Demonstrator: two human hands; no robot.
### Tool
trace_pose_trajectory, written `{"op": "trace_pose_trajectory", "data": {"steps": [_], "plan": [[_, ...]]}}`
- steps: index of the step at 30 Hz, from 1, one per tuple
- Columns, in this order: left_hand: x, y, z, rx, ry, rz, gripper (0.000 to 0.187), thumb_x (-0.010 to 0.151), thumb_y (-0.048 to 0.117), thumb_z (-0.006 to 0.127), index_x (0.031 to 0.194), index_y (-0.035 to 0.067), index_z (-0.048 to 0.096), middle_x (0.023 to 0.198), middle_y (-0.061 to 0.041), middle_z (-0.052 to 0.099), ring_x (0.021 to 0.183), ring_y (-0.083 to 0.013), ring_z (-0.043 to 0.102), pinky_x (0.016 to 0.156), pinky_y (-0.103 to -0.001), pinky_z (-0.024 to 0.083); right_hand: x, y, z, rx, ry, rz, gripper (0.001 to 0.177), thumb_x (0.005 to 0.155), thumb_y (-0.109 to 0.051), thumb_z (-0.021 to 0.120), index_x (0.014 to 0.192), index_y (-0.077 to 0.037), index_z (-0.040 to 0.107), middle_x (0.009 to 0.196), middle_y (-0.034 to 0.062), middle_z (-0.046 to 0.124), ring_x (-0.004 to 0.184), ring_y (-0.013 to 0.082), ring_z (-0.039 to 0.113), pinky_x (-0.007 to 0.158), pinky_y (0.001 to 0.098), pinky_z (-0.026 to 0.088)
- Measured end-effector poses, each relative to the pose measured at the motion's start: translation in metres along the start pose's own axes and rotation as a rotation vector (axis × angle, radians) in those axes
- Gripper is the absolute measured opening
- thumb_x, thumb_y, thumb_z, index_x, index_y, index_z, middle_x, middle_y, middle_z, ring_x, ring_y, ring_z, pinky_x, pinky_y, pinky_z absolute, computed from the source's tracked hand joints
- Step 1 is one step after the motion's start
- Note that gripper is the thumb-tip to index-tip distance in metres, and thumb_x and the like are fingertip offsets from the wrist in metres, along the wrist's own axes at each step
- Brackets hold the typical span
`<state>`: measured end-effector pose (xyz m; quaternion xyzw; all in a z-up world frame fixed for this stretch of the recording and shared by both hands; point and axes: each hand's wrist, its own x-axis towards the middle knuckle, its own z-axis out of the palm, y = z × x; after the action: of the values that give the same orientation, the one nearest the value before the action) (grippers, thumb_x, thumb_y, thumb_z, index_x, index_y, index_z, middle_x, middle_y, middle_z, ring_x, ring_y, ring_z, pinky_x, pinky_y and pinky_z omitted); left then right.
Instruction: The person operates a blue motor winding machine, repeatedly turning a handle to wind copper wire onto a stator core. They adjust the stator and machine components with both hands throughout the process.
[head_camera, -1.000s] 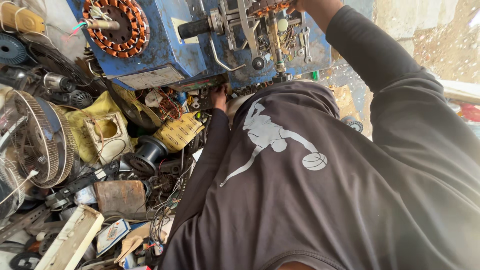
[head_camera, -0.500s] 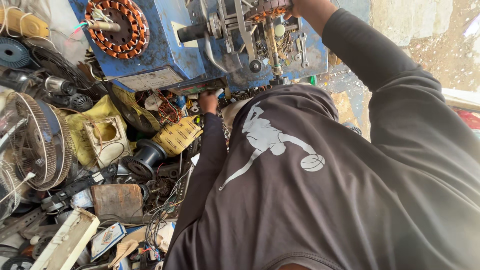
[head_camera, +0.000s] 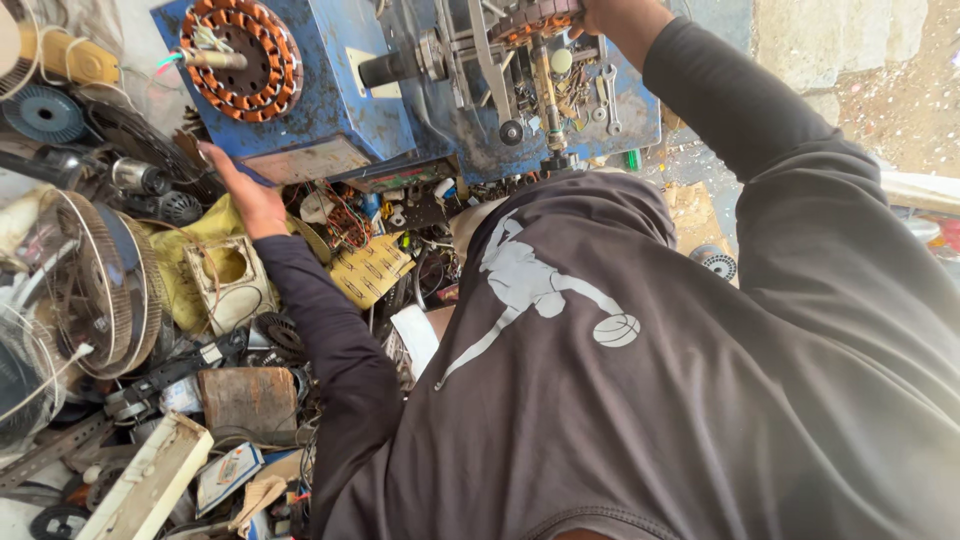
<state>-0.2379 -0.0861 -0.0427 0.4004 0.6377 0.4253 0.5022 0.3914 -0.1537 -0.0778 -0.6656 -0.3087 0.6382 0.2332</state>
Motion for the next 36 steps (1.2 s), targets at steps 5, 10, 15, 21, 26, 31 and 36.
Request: {"op": "trace_pose_trajectory", "data": {"steps": [5, 10, 15, 21, 26, 31, 36], "plan": [[0.015, 0.01, 0.014, -0.214, -0.086, 0.083, 0.107, 0.09, 0.068, 0.069, 0.161, -0.001, 0.028, 0.166, -0.018, 0.035, 0.151, -0.0317, 0.04, 0.125, -0.045, 0.032, -0.029, -0.017, 0.009, 0.084, 0.025, 0.085, 0.067, 0.085, -0.05, 0.074, 0.142, -0.026, 0.049, 0.133, 0.0125, 0.067, 0.113, 0.0291, 0.07, 0.094, 0.0736, 0.04], [0.007, 0.015, 0.027, -0.209, 0.021, 0.044, 0.091, 0.09, 0.061, 0.072, 0.151, -0.001, 0.043, 0.153, -0.012, 0.049, 0.139, -0.0246, 0.049, 0.116, -0.04, 0.038, -0.041, -0.052, 0.006, 0.229, 0.036, 0.085, 0.078, 0.081, -0.05, 0.076, 0.148, -0.03, 0.04, 0.136, 0.0132, 0.065, 0.113, 0.0331, 0.071, 0.096, 0.0791, 0.034], [-0.003, 0.028, 0.035, -0.231, -0.017, 0.096, 0.083, 0.091, 0.06, 0.072, 0.141, -0.004, 0.056, 0.141, -0.012, 0.06, 0.129, -0.0246, 0.057, 0.113, -0.04, 0.042, -0.042, -0.054, 0.008, 0.242, 0.015, 0.097, 0.08, 0.083, -0.051, 0.076, 0.151, -0.032, 0.038, 0.137, 0.017, 0.062, 0.115, 0.0393, 0.067, 0.099, 0.082, 0.029], [-0.007, 0.03, 0.039, -0.182, 0.098, 0.068, 0.09, 0.087, 0.06, 0.077, 0.146, -0.001, 0.048, 0.149, -0.013, 0.052, 0.136, -0.0249, 0.05, 0.115, -0.041, 0.039, -0.04, -0.051, 0.006, 0.248, 0.018, 0.091, 0.079, 0.082, -0.052, 0.076, 0.15, -0.03, 0.042, 0.138, 0.0182, 0.064, 0.116, 0.04, 0.067, 0.098, 0.0827, 0.028], [-0.004, 0.024, 0.034, -0.166, 0.134, 0.02, 0.101, 0.08, 0.066, 0.078, 0.147, -0.002, 0.045, 0.151, -0.016, 0.049, 0.138, -0.0282, 0.048, 0.116, -0.044, 0.038, -0.04, -0.052, 0.007, 0.25, 0.012, 0.098, 0.081, 0.08, -0.052, 0.076, 0.15, -0.03, 0.042, 0.138, 0.0199, 0.063, 0.115, 0.0411, 0.067, 0.097, 0.0832, 0.028], [0.003, 0.014, 0.031, -0.115, 0.091, 0.031, 0.108, 0.081, 0.073, 0.074, 0.151, -0.001, 0.039, 0.157, -0.016, 0.041, 0.145, -0.0279, 0.039, 0.121, -0.045, 0.029, -0.038, -0.049, 0.007, 0.246, 0.022, 0.111, 0.086, 0.079, -0.054, 0.076, 0.153, -0.031, 0.039, 0.138, 0.0241, 0.061, 0.117, 0.0428, 0.066, 0.098, 0.0819, 0.031], [0.008, 0.01, 0.028, -0.084, 0.088, 0.041, 0.11, 0.081, 0.075, 0.073, 0.153, -0.001, 0.039, 0.16, -0.016, 0.038, 0.148, -0.0269, 0.034, 0.122, -0.044, 0.023, -0.035, -0.047, 0.006, 0.271, 0.005, 0.102, 0.088, 0.079, -0.054, 0.077, 0.154, -0.031, 0.038, 0.139, 0.0263, 0.058, 0.124, 0.0463, 0.061, 0.1, 0.0834, 0.027]]}}
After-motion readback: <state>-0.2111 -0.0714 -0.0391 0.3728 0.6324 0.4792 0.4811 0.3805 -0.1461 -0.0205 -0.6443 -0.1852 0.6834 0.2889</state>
